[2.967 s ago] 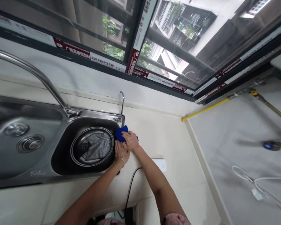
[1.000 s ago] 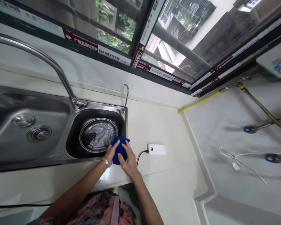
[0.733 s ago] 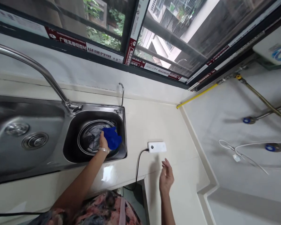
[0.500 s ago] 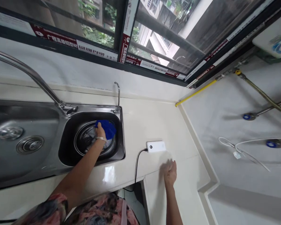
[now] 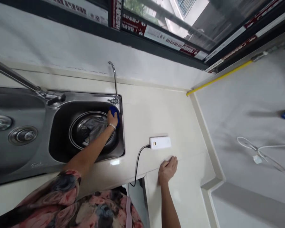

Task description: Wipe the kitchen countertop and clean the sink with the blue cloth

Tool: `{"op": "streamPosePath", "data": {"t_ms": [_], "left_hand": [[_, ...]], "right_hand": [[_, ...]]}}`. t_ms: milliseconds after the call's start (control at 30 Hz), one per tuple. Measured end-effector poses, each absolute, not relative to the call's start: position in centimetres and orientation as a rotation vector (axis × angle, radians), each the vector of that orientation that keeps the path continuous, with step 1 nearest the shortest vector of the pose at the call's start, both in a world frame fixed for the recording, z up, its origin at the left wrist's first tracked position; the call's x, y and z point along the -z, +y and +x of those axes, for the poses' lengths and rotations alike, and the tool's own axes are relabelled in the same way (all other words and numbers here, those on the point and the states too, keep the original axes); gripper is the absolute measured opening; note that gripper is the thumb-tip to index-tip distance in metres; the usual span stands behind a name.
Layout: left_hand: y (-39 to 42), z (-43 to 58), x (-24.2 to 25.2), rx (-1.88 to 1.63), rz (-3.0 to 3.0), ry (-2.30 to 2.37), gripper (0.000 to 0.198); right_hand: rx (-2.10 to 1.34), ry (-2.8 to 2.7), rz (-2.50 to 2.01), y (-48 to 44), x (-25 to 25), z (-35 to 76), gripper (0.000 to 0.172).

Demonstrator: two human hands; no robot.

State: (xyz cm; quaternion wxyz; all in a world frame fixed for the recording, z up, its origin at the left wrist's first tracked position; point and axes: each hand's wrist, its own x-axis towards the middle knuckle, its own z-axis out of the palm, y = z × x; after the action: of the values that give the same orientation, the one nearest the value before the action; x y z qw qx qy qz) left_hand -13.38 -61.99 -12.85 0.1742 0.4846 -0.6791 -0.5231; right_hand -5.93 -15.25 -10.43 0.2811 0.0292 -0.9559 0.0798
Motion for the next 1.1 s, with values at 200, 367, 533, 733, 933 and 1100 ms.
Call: {"op": "streamPosePath", "data": {"t_ms": [200,367,533,733,933,1100], "left_hand": [[-60.0,-10.3,13.1,1.514,1.136,-2.160,0.050],[-58.4,-7.6,12.2,1.504,1.032,-2.304,0.050],[-56.3,-4.5,10.6,1.486,0.936,-2.472,0.046],[-54.7,0.2,8.4,1.452,0.695,-2.699,0.036],[-55.7,3.3,6.7,1.430,0.422,-2.879,0.032],[-57.4,4.5,5.8,1.451,0.316,-2.999,0.020]], "right_hand": [[-0.257,-2.645,0.003,-15.8,9.6,-5.8,0.056],[-0.307,-2.682,-0.056,-16.3,9.0,-5.8,0.058],[-0.311,-2.705,-0.050,-16.0,9.2,-5.8,0.060],[-0.292,-2.647,-0.022,-15.6,10.0,-5.9,0.059],[-0.309,-2.642,-0.001,-15.5,10.2,-5.9,0.061],[-0.358,-2.650,-0.017,-15.5,10.2,-6.0,0.061]]}}
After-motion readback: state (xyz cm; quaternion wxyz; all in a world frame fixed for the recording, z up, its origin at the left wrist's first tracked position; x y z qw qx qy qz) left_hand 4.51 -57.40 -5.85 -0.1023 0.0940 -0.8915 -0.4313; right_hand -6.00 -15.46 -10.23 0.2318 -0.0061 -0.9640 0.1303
